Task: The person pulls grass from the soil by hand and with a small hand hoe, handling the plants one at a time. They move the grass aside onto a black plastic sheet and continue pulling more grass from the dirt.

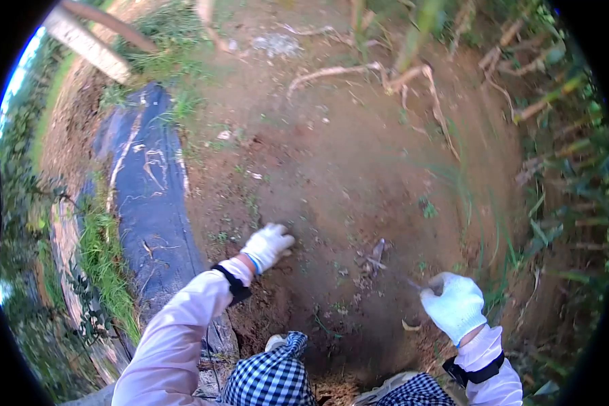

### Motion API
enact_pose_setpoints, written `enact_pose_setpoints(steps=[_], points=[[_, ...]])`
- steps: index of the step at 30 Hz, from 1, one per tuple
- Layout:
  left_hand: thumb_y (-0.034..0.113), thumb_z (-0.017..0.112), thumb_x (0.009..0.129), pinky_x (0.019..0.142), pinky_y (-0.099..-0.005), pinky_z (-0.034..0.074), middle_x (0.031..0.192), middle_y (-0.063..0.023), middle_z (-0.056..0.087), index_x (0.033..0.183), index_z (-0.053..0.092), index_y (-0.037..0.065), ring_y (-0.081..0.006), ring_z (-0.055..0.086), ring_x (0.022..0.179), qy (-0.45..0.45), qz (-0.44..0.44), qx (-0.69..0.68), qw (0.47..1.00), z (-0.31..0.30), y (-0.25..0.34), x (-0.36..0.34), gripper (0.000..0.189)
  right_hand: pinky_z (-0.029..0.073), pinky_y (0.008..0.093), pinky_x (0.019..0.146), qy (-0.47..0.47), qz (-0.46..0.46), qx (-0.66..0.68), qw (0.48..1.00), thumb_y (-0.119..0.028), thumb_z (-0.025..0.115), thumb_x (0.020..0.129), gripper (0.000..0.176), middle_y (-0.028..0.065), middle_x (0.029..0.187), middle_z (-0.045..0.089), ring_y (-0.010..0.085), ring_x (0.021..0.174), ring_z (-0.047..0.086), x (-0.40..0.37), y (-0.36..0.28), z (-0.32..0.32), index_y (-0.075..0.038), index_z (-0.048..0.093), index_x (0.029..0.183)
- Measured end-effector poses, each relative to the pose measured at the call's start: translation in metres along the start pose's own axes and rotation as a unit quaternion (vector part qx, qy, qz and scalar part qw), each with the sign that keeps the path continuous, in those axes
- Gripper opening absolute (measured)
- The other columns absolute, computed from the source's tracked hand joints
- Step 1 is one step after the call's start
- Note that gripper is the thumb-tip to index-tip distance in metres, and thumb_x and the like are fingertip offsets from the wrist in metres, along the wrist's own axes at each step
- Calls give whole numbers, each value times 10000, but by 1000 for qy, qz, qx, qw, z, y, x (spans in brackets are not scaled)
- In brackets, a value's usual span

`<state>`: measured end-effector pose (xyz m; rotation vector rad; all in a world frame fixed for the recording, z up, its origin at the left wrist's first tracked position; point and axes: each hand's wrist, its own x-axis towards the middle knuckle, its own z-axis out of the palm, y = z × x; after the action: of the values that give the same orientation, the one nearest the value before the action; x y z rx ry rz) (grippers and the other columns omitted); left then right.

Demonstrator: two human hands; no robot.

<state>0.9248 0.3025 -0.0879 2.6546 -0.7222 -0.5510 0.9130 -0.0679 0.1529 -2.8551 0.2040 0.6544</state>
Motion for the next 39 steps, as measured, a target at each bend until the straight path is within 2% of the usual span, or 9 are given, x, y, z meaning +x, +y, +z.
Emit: enact_pose_setpoints(steps=[6,11,14,18,22,25,29,34,39], points=[[251,643,836,807,-456,496,976,-117,575,947,618,130,-342,579,968,102,-125,-54,985,-81,-52,-57,166,529,417,778,-71,-6,-148,986,-327,682,728,281,183,796,685,345,821,673,17,-23,-55,-64,727,814],[212,640,812,803,-460,529,1064,-124,583,980,621,119,-331,588,1020,73,-471,113,872,-157,-165,-221,194,536,405,777,-27,29,-161,986,-332,700,729,302,179,809,692,341,820,679,9,-81,-152,-58,738,851],[345,787,705,909,-478,497,1434,-181,358,1438,324,126,-395,452,1244,-26,-625,136,768,-186,-149,-279,894,535,399,784,-15,15,-161,987,-327,703,739,304,185,823,696,334,829,683,8,-116,-177,-56,736,874],[344,700,765,921,-425,493,1111,-190,637,1220,589,43,-340,616,1053,28,-454,-134,881,-163,-132,-244,557,523,373,834,-28,-52,-23,998,-331,664,808,343,192,920,699,314,918,681,27,-180,-165,-49,713,998],[326,585,929,931,-332,478,1149,-149,641,1238,567,-6,-217,611,1075,178,-193,-458,849,-210,-57,-133,454,516,370,860,-85,-177,109,974,-342,615,867,366,187,987,695,306,977,671,58,-276,-120,-56,676,1087],[501,515,952,957,-381,474,1286,-120,547,1376,429,11,-239,536,1168,247,-27,-718,650,-214,-33,-76,653,520,409,843,-101,-273,113,950,-333,584,893,370,181,968,697,333,946,672,75,-355,-64,-71,639,1148],[216,498,988,870,-384,541,1172,-132,581,1325,447,-14,-235,613,1031,311,-148,-859,378,-222,-62,-91,411,517,438,800,-180,-384,23,905,-410,548,904,396,163,953,701,347,907,669,96,-420,-6,-114,639,1151],[243,492,982,754,-358,563,795,-94,632,1212,481,-21,-227,668,808,303,-459,-609,572,-189,-130,-206,350,477,402,902,-192,-359,-81,910,-425,576,877,388,124,1030,698,290,1009,647,179,-456,49,-131,674,1111],[213,655,813,861,-395,493,1017,-230,645,1307,473,37,-367,640,968,277,-595,-368,658,-226,-115,-271,555,411,439,986,-73,-469,-156,866,-421,661,815,462,118,1148,637,307,1101,578,251,-508,135,-139,614,1178]])
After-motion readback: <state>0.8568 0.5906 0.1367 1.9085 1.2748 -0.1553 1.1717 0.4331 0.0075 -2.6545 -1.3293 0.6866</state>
